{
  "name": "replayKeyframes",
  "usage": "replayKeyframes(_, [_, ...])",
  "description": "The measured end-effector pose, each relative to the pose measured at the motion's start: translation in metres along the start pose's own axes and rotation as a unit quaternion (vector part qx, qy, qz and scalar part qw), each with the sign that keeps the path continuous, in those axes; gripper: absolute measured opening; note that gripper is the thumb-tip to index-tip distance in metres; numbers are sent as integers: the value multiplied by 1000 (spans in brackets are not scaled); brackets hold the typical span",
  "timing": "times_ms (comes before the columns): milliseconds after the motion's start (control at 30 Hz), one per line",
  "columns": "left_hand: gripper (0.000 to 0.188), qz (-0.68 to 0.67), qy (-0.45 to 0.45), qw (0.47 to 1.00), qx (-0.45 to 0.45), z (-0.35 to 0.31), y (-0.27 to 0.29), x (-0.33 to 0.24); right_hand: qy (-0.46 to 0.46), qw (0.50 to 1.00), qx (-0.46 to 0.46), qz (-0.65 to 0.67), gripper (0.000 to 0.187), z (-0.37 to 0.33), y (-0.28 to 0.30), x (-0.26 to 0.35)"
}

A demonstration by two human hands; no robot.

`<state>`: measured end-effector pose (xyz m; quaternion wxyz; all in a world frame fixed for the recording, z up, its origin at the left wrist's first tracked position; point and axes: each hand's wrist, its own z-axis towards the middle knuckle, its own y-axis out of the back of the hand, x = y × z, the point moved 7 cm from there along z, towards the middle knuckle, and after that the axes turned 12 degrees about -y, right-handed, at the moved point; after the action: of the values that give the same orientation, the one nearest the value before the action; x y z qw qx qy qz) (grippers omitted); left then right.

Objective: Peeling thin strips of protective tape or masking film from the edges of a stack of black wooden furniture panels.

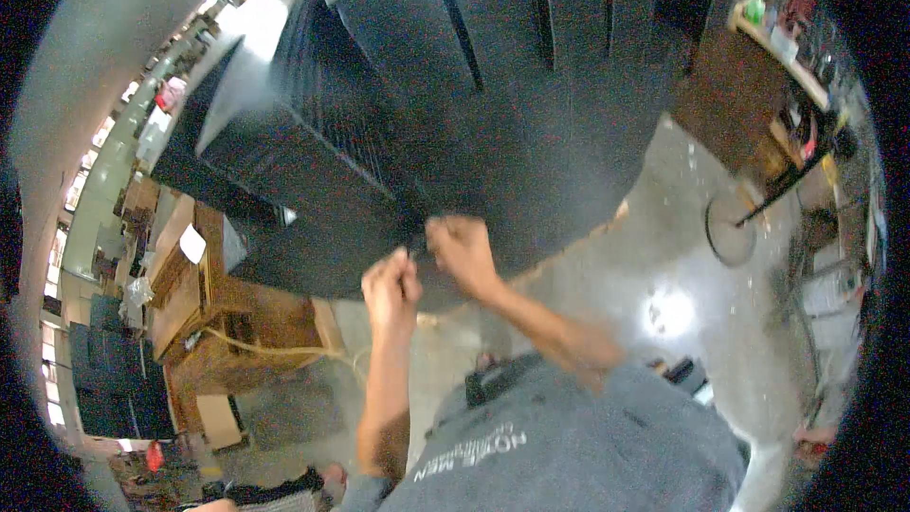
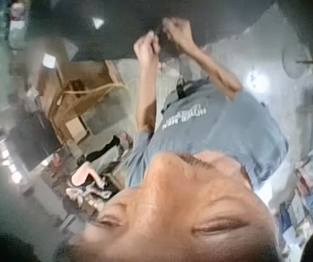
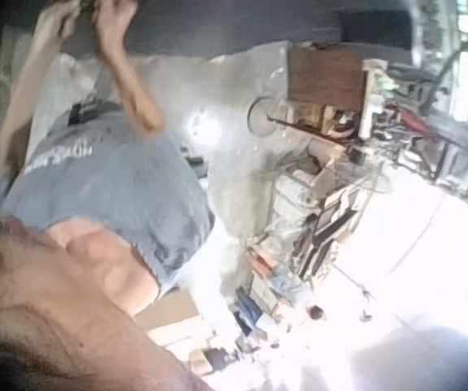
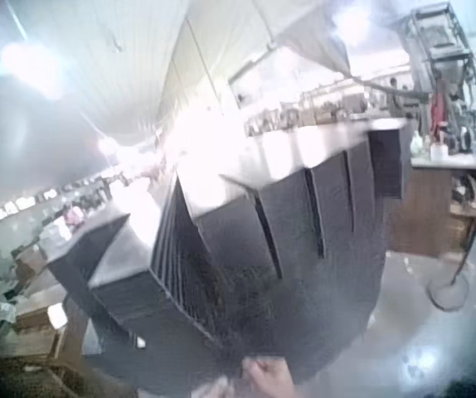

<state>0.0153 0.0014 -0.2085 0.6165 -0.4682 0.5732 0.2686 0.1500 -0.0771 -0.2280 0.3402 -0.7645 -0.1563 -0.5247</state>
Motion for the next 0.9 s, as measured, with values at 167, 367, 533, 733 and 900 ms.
replayKeyframes(167, [20,2,-158,986,53,-28,-21,-69,51,998,26,22,39,-35,-19,83])
replayKeyframes(367, [36,455,-666,590,26,-100,-63,-188,179,981,73,-27,40,-59,-45,146])
replayKeyframes(533, [34,469,-707,529,36,-103,-65,-202,207,969,138,-6,41,-79,-62,175])
replayKeyframes(733, [16,164,-568,805,-41,-68,-11,-208,379,919,102,-31,14,-87,-57,217])
replayKeyframes(900, [18,17,-601,794,-93,-40,-20,-244,478,872,-2,-104,45,-64,-68,244])
